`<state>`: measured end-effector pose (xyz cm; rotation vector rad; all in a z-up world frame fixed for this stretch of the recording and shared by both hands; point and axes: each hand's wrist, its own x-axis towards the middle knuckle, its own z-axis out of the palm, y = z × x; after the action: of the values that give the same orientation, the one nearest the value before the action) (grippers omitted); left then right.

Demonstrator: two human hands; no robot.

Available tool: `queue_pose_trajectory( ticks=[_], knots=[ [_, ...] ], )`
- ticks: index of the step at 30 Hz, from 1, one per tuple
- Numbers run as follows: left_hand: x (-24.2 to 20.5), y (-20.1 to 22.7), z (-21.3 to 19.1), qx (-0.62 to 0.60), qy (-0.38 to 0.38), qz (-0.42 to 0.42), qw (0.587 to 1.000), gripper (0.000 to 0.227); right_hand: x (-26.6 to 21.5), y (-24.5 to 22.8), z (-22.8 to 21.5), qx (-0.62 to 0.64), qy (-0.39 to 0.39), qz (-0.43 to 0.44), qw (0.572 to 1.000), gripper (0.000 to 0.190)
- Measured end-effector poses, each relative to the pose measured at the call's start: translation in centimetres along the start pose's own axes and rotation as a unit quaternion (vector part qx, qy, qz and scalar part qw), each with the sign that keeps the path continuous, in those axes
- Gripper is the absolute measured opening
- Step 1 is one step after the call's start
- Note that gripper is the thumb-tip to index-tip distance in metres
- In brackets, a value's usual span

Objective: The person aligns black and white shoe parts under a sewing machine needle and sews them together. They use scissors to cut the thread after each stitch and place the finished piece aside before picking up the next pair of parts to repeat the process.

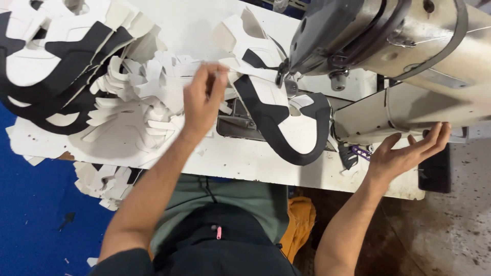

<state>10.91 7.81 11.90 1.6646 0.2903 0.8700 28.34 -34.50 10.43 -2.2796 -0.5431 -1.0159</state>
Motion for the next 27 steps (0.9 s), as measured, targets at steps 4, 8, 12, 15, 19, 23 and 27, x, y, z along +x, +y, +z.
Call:
queue_pose_trajectory(
  ticks=[4,8,12,15,19,23,27],
  knots=[
    [7.8,-0.1,0.0,0.118,-0.049,0.063,0.99,0.014,0.2,-0.6,0.0,-0.002,0.012,-0.004,1.0,0.084],
    [14.3,-6.3,3.4,0.298,-0.152,0.193,0.922,0.015,0.5,-0.7,0.2,0.004,0.019,0.023,1.0,0.082],
    [18.2,-10.6,8.2,0.433,-0.316,0.18,0.825,0.037,1.4,-1.8,-0.3,0.023,0.03,0.035,0.999,0.078],
    [18.2,-9.3,8.5,0.529,-0.434,0.134,0.717,0.054,-1.0,-2.5,0.8,0.076,0.068,0.021,0.995,0.067],
    [16.8,-8.8,3.5,0.47,-0.358,0.128,0.796,0.049,-10.7,-4.9,5.2,0.136,-0.059,0.239,0.96,0.033],
    [11.0,-6.3,-3.6,0.338,-0.088,0.097,0.932,0.05,-13.7,-11.0,8.2,0.185,-0.216,0.049,0.957,0.039],
    [2.8,-3.7,-6.5,0.119,0.079,0.099,0.985,0.04,-12.7,-13.1,10.5,0.067,-0.286,-0.05,0.955,0.041]
  ],
)
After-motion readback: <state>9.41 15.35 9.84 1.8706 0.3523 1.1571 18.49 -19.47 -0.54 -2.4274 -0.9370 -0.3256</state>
